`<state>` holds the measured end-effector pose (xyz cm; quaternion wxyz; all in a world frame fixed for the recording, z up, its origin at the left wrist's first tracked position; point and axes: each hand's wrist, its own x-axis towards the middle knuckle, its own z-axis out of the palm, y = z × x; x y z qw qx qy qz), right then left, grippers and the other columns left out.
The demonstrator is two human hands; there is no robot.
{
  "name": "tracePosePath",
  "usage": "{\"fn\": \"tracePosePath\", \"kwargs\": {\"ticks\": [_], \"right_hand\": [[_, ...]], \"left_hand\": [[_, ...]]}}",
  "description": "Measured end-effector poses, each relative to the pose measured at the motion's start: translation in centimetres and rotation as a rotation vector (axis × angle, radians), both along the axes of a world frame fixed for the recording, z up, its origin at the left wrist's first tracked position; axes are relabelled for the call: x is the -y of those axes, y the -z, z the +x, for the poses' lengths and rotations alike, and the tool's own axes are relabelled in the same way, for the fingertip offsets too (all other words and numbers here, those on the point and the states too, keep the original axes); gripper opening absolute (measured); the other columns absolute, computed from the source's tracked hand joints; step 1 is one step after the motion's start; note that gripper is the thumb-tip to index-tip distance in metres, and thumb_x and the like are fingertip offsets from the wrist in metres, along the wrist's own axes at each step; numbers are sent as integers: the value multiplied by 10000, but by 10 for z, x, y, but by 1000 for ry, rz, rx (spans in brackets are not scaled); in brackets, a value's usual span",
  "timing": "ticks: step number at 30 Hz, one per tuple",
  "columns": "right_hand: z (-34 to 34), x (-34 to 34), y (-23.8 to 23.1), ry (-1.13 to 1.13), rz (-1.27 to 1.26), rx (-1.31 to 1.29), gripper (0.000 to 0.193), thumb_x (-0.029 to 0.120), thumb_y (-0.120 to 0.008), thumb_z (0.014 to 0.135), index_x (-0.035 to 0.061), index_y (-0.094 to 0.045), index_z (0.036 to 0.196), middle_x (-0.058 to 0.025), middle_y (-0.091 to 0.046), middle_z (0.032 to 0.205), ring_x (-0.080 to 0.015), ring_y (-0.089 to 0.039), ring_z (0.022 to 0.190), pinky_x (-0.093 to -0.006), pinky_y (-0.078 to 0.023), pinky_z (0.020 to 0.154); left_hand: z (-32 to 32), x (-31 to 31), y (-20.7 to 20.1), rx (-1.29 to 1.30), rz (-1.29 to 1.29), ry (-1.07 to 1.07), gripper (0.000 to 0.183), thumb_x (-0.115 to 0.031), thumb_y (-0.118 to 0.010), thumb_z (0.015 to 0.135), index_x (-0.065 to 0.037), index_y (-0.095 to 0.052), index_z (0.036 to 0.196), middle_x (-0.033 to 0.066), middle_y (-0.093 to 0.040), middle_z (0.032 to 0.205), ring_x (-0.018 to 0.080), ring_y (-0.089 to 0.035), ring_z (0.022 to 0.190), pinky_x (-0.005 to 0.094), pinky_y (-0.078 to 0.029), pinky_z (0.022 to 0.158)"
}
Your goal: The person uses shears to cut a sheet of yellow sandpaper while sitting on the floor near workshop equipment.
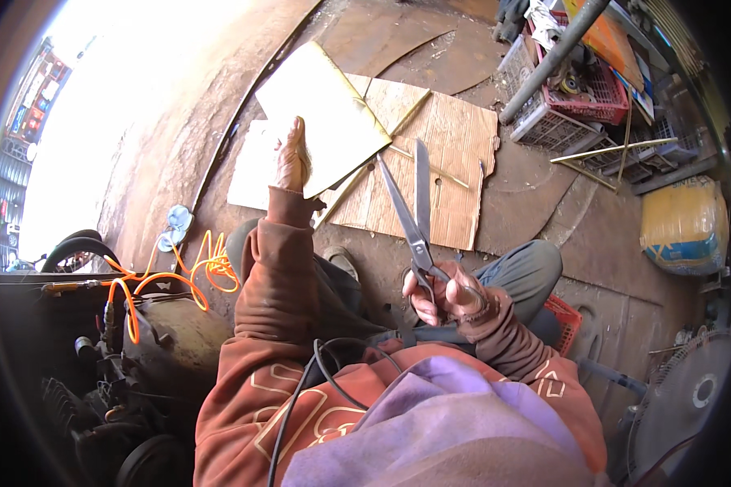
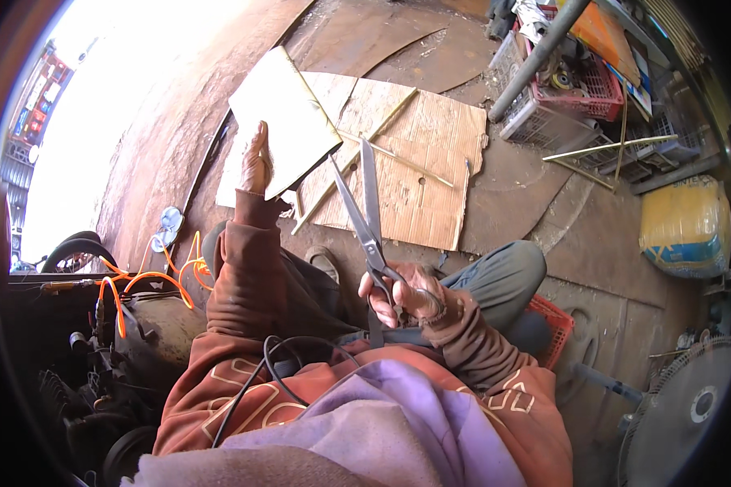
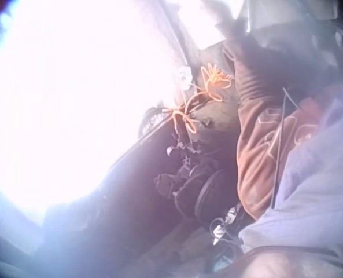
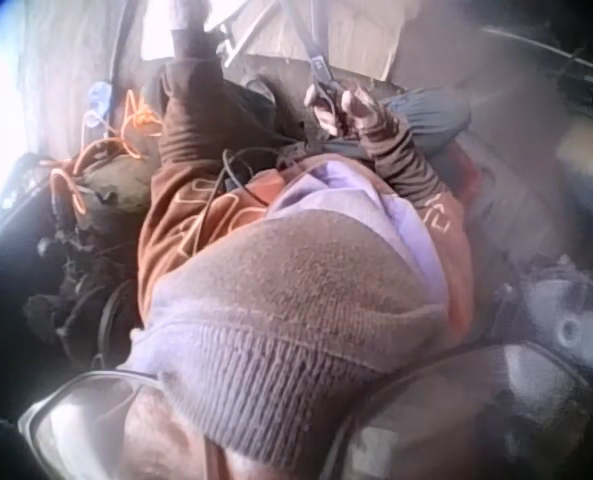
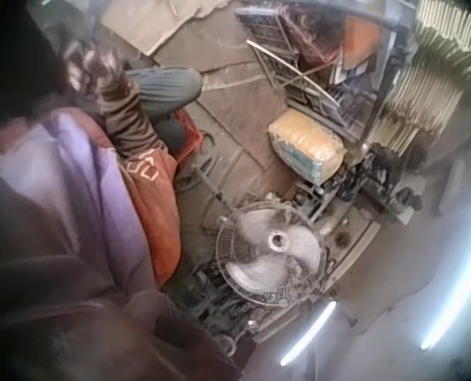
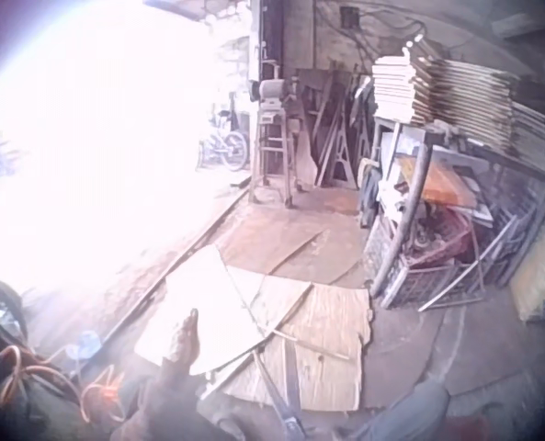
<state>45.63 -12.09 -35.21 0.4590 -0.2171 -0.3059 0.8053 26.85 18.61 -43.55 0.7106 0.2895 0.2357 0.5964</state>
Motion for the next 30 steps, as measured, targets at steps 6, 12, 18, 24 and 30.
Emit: {"fn": "tracePosePath", "kwargs": {"ticks": [6, 12, 18, 24, 30], "right_hand": [[2, -3, 2, 61, 8, -74, 677, 569, -561, 825, -53, -493, 1081, -34, -516, 663, -107, -519, 545, -239, -414, 481], [1, -11, -2, 8, -13, -10, 813, 698, -483, 778, -27, -468, 1146, -33, -486, 715, -120, -509, 589, -236, -416, 511], [-8, -7, -5, 147, -63, -47, 766, 688, -462, 793, -19, -493, 1087, -2, -483, 654, -99, -500, 527, -215, -413, 466], [-26, -8, -10, 309, 12, -46, 597, 528, -532, 860, -58, -535, 974, -12, -495, 565, -99, -472, 423, -216, -398, 405], [-28, -2, -11, 361, -54, 28, 444, 392, -576, 887, -51, -557, 917, -7, -475, 511, -101, -471, 391, -214, -380, 385]], "left_hand": [[18, 43, -46, 19, -43, 170, 265, -94, -618, 873, 24, -539, 1096, 86, -588, 1108, 180, -548, 1064, 332, -392, 1018], [16, 45, -43, -63, 148, 165, 161, -94, -626, 869, -38, -588, 1015, 56, -619, 1015, 152, -581, 973, 305, -464, 916], [21, 54, -57, -49, 109, 205, 192, -94, -631, 866, -34, -582, 1041, 53, -616, 1011, 150, -577, 970, 294, -465, 897], [20, 32, -26, -54, 156, 197, 232, -101, -591, 888, 8, -559, 1089, 75, -610, 1055, 161, -594, 974, 305, -488, 866], [21, 33, -27, -75, 106, 229, 196, -94, -640, 858, -21, -584, 1032, 38, -610, 998, 135, -564, 975, 305, -423, 956]]}}
